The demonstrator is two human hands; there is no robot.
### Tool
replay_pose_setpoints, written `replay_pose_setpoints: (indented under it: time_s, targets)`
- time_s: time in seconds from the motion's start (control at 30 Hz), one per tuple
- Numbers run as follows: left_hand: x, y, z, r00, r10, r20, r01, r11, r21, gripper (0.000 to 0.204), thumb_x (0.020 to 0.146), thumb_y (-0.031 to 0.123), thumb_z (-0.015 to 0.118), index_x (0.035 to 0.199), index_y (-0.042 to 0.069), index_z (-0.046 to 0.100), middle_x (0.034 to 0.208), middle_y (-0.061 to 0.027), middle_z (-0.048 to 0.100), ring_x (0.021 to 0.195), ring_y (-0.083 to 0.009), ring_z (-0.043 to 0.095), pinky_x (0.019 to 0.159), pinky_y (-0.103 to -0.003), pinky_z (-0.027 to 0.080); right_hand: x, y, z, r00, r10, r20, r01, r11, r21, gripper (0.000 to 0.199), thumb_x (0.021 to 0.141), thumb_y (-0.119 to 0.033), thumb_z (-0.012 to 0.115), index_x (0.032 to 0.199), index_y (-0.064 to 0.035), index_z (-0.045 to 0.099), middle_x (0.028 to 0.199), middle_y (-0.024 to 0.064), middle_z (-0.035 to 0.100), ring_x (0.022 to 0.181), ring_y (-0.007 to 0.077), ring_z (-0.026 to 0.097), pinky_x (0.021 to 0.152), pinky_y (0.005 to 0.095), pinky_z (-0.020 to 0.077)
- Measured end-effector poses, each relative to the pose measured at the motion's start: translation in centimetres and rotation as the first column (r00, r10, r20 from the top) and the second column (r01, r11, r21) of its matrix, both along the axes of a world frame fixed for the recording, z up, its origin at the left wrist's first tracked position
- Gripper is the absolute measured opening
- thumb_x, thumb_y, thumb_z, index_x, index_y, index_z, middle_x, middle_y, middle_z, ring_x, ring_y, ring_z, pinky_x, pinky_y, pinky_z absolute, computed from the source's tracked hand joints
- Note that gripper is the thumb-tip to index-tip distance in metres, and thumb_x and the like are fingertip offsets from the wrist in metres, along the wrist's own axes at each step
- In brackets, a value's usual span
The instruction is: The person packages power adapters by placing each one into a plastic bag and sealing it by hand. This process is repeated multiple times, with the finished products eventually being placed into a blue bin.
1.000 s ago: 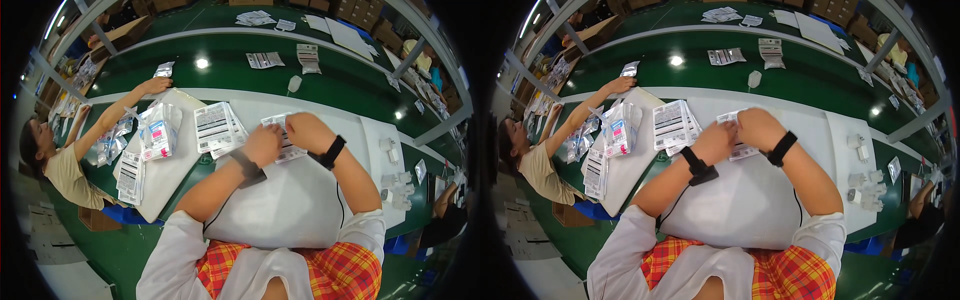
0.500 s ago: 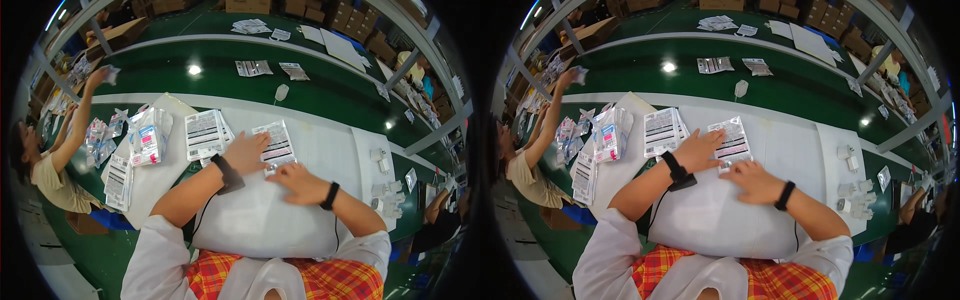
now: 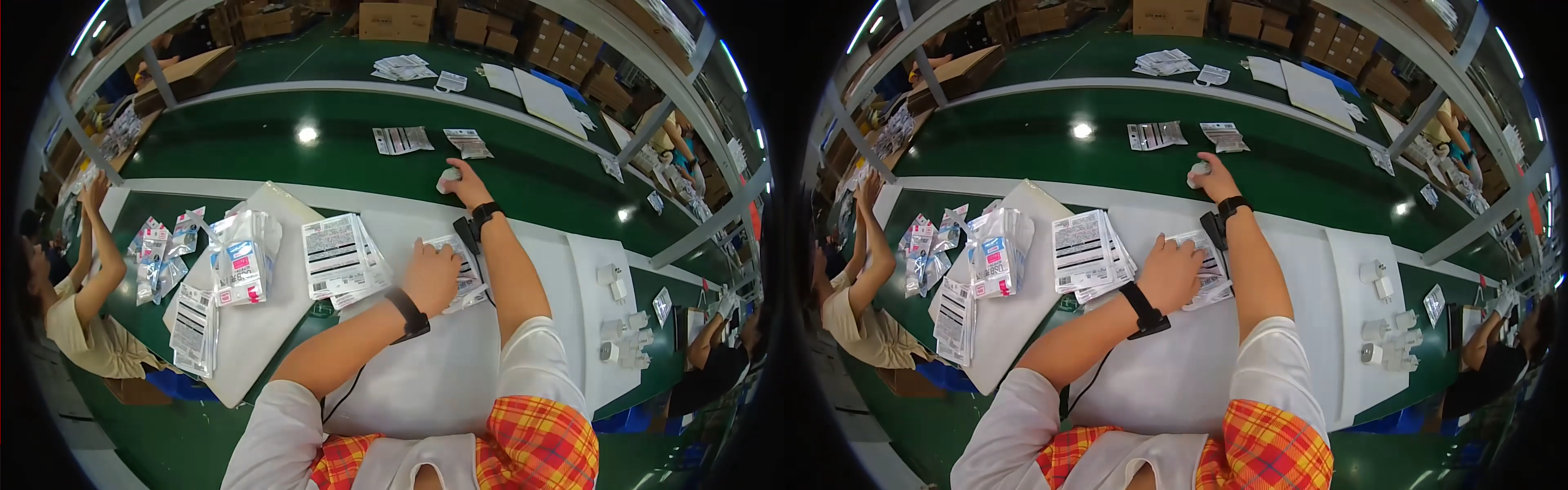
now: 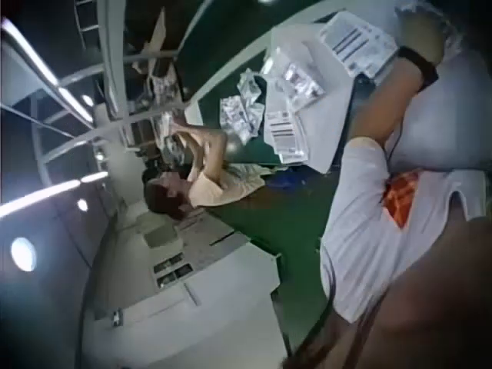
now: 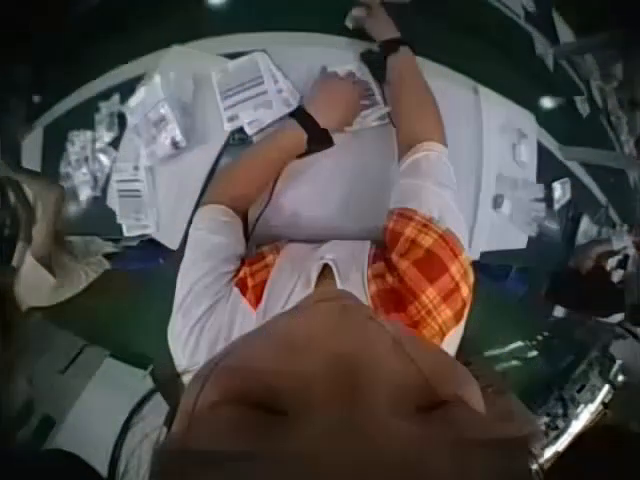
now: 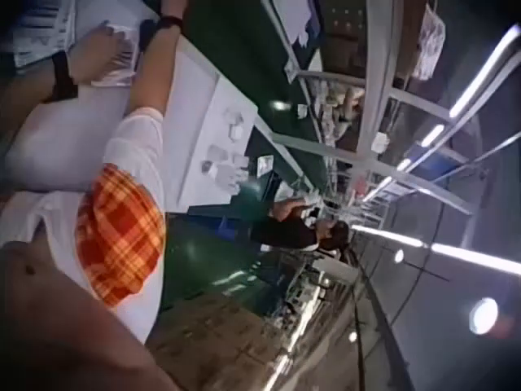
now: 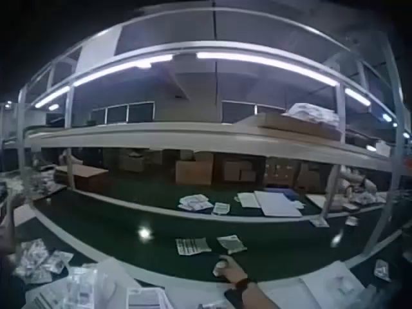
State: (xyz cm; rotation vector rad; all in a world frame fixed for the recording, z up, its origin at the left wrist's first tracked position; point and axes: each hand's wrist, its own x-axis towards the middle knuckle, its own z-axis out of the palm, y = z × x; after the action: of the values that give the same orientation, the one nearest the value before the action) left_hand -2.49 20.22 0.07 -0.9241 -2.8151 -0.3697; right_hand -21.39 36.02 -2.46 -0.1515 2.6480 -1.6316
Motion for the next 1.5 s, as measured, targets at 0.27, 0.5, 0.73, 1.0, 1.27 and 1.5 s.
replay_pose_setpoints:
  time_s: [0.27,0.5,0.73,1.0,1.27,1.5]
  targets:
    - [0.0,-1.1,0.4,0.955,-0.047,0.291,0.049,0.999,-0.001,0.044,0.079,0.008,0.053,0.122,-0.001,0.056,0.122,-0.0182,0.056,0.119,-0.0371,0.050,0.106,-0.051,0.033,11.9,2.4,5.3,0.985,0.018,0.173,0.106,0.729,-0.676,0.049,0.083,-0.014,0.067,0.126,-0.0101,0.044,0.109,0.0072,0.056,0.098,0.0172,0.057,0.085,0.0307,0.0463]
    - [-1.9,-1.8,-2.5,0.905,-0.247,0.347,0.147,0.946,0.290,0.052,0.086,0.012,0.049,0.137,0.002,0.043,0.147,-0.0160,0.037,0.141,-0.0332,0.026,0.113,-0.052,0.023,24.7,1.3,5.6,0.985,0.110,-0.131,-0.071,0.960,0.272,0.058,0.073,-0.015,0.076,0.121,-0.0042,0.045,0.118,0.0143,0.052,0.103,0.0238,0.056,0.084,0.0342,0.0477]
    - [0.2,-1.3,-0.6,0.935,-0.145,0.323,0.087,0.978,0.188,0.051,0.090,0.017,0.049,0.139,0.005,0.041,0.149,-0.0157,0.033,0.141,-0.0339,0.026,0.112,-0.055,0.023,24.5,-0.2,4.3,0.992,0.035,-0.117,0.008,0.936,0.352,0.062,0.067,-0.019,0.080,0.118,-0.0031,0.047,0.118,0.0218,0.050,0.100,0.0332,0.055,0.082,0.0379,0.0479]
    - [-0.2,-1.8,-0.4,0.980,-0.021,0.197,-0.006,0.991,0.136,0.069,0.082,0.013,0.062,0.144,0.006,0.034,0.149,-0.0220,0.029,0.138,-0.0373,0.029,0.107,-0.051,0.034,22.0,0.0,4.5,0.993,0.105,-0.049,-0.090,0.963,0.255,0.039,0.076,-0.013,0.071,0.109,-0.0030,0.052,0.100,0.0137,0.060,0.088,0.0259,0.060,0.076,0.0328,0.0492]
    - [-2.4,-3.8,0.8,0.735,-0.538,0.411,-0.127,0.487,0.864,0.050,0.078,0.008,0.062,0.127,0.000,0.052,0.125,-0.0209,0.055,0.116,-0.0292,0.055,0.094,-0.033,0.045,20.7,1.0,9.0,0.957,0.090,0.276,0.057,0.874,-0.482,0.016,0.086,-0.013,0.061,0.097,-0.0010,0.060,0.099,0.0091,0.062,0.093,0.0174,0.059,0.073,0.0306,0.0491]
    - [0.0,-2.0,0.7,0.778,-0.363,0.513,-0.297,0.507,0.809,0.028,0.088,0.017,0.059,0.108,-0.003,0.063,0.096,-0.0082,0.067,0.090,-0.0136,0.061,0.079,-0.026,0.048,23.4,3.0,10.0,0.965,0.134,0.226,0.079,0.671,-0.737,0.021,0.092,-0.021,0.057,0.102,-0.0027,0.061,0.090,0.0018,0.061,0.085,0.0107,0.054,0.064,0.0255,0.0443]
